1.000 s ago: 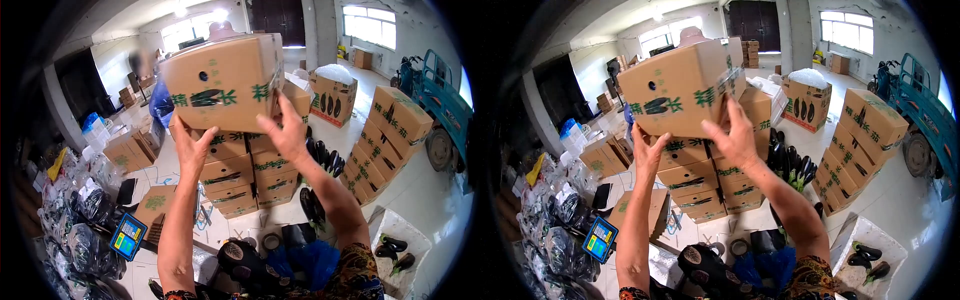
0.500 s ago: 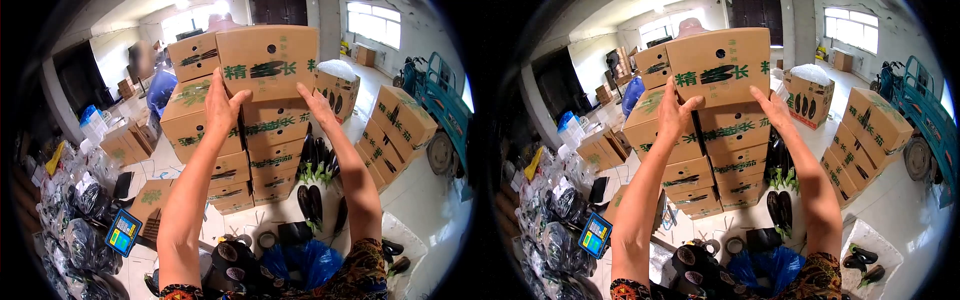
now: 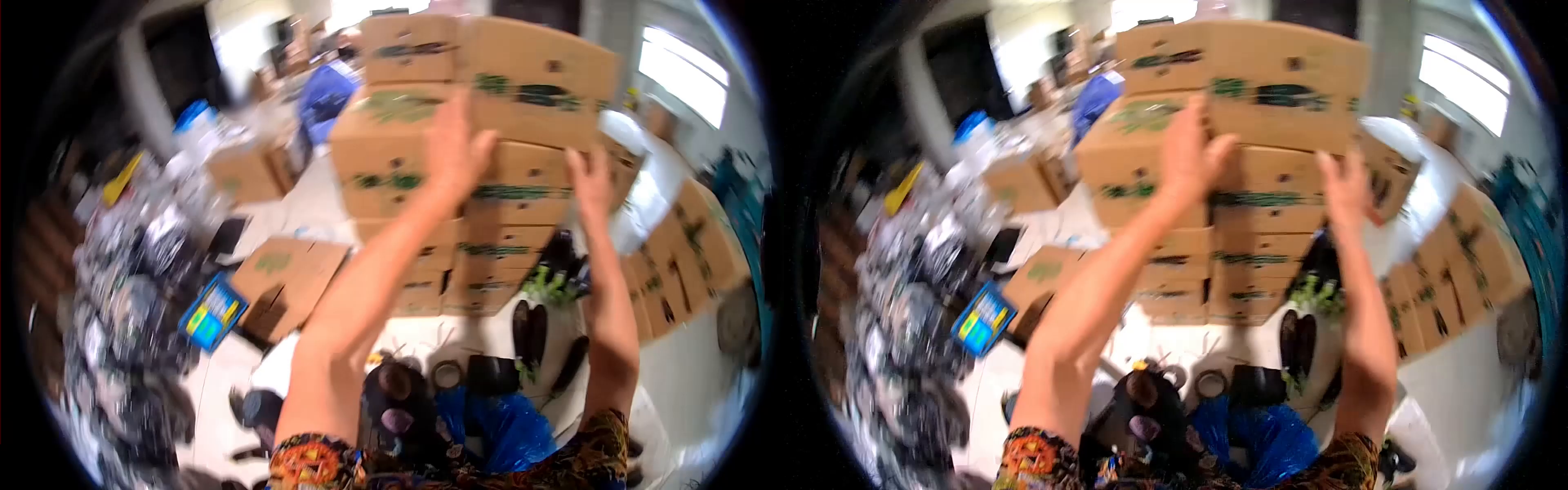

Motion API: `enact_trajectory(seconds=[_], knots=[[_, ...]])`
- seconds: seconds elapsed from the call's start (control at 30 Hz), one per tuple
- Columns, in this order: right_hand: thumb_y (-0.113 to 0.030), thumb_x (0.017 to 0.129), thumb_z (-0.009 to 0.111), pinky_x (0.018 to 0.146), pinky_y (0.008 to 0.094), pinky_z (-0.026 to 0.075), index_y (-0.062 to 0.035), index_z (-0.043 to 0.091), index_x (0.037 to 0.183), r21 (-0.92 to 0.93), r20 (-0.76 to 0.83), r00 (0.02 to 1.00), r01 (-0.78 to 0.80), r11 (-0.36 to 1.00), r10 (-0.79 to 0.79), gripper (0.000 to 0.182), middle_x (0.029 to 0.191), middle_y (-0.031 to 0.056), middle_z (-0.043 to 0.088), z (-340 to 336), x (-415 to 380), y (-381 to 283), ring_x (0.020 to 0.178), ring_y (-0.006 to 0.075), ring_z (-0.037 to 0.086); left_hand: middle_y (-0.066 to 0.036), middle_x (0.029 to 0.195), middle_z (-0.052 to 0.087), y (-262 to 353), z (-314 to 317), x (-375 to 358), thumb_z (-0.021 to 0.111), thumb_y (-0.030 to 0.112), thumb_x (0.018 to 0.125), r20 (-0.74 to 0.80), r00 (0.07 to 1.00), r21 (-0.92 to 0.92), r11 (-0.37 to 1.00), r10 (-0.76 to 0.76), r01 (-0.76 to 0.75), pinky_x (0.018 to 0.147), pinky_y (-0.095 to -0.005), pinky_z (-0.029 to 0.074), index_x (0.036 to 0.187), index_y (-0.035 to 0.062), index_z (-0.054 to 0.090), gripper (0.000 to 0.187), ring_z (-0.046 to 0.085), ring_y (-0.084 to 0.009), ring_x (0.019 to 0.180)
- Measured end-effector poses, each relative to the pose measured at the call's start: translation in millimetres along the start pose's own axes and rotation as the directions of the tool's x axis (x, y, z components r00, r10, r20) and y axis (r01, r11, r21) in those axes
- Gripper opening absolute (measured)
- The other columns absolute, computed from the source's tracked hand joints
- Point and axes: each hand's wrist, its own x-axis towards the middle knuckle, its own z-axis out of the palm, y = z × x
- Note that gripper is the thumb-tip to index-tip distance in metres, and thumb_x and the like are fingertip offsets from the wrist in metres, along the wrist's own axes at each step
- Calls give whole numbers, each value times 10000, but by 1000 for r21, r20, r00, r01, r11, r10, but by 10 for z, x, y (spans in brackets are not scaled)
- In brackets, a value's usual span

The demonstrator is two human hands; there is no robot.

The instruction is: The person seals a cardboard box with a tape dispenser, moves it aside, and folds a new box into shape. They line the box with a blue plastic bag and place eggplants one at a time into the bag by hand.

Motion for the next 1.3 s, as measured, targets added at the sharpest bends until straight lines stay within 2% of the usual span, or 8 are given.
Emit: enact_trajectory(seconds=[0.07, 0.2, 0.43, 0.57, 0.63, 0.97, 1.1, 1.3], knots=[[-204, 886, 683, 989, 392, 410, 19, 519, 1299, -69, -275, 934, 218, 973, -229, 497, 1279, 179, 559, 78, -327, 43, 1178, 307, 517, -251, 1152, 548, 248, -348, -435, 672, 121, 834, -120, 992, -15, 999, 45, -48, 921, -437, 450, 1307, -40, 455, 544, 543, -401, 1044], [-101, 915, 634, 866, 325, 455, 5, 567, 1217, 143, 56, 924, 367, 919, -377, 327, 1153, 149, 600, 189, -1588, -188, 1002, 233, 568, -178, 1169, 555, 113, -1173, -1689, 654, 101, 838, 136, 892, -171, 876, -432, 450, 905, -361, 471, 1311, 22, 484, 509, 567, -300, 1078], [-155, 880, 666, 747, 293, 516, 6, 624, 1085, 213, 941, 334, -453, 866, -56, 264, 909, 97, 687, 1771, -3725, 317, 847, 172, 665, -151, 1011, 688, -1547, -2591, -4510, 651, 185, 831, -272, 55, 121, 22, -961, 992, 832, -334, 514, 1182, -8, 591, 405, 654, -239, 923], [-197, 873, 672, 760, 334, 515, 14, 598, 1134, -46, 990, 60, -718, 695, 127, 344, 978, 139, 679, 2685, -3994, 142, 869, 211, 646, -220, 1241, 577, -2131, -3008, -4984, 694, 175, 814, -453, 34, 179, -53, -891, 982, 972, -367, 436, 1307, -24, 495, 568, 566, -307, 1127], [-193, 832, 703, 835, 392, 498, 7, 543, 1225, 91, 957, 290, -365, 926, 20, 469, 1092, 192, 638, 3185, -4204, 54, 976, 298, 623, -238, 1289, 538, -2395, -3233, -5069, 715, 196, 806, -506, -25, 59, -64, -862, 996, 992, -372, 420, 1336, -50, 439, 646, 540, -321, 1169], [-161, 640, 849, 1027, 455, 380, -40, 372, 1396, 334, 915, 95, 372, 866, -393, 902, 1424, 207, 347, 4939, -4596, -655, 1313, 406, 356, -267, 1304, 513, -3358, -3774, -5320, 800, 300, 742, -567, -268, -16, -315, -779, 949, 1003, -336, 400, 1384, -101, 330, 891, 516, -319, 1196], [-210, 620, 865, 1032, 444, 366, -17, 355, 1392, 357, 900, 37, 507, 785, -434, 945, 1412, 237, 334, 5309, -4820, -729, 1330, 401, 334, -202, 1301, 528, -3488, -3792, -5079, 842, 162, 702, -402, -560, -410, -404, -725, 818, 966, -363, 441, 1388, -96, 304, 909, 529, -282, 1176], [-76, 676, 712, 870, 387, 428, 26, 466, 1237, 246, 741, 256, 757, 605, -621, 621, 1113, 197, 519, 5783, -4761, -689, 1084, 334, 513, -76, 1236, 557, -3525, -3533, -4983, 670, -35, 805, -269, -219, -640, 4, -938, 768, 784, -425, 557, 1447, 199, 279, 787, 605, -262, 1041]])
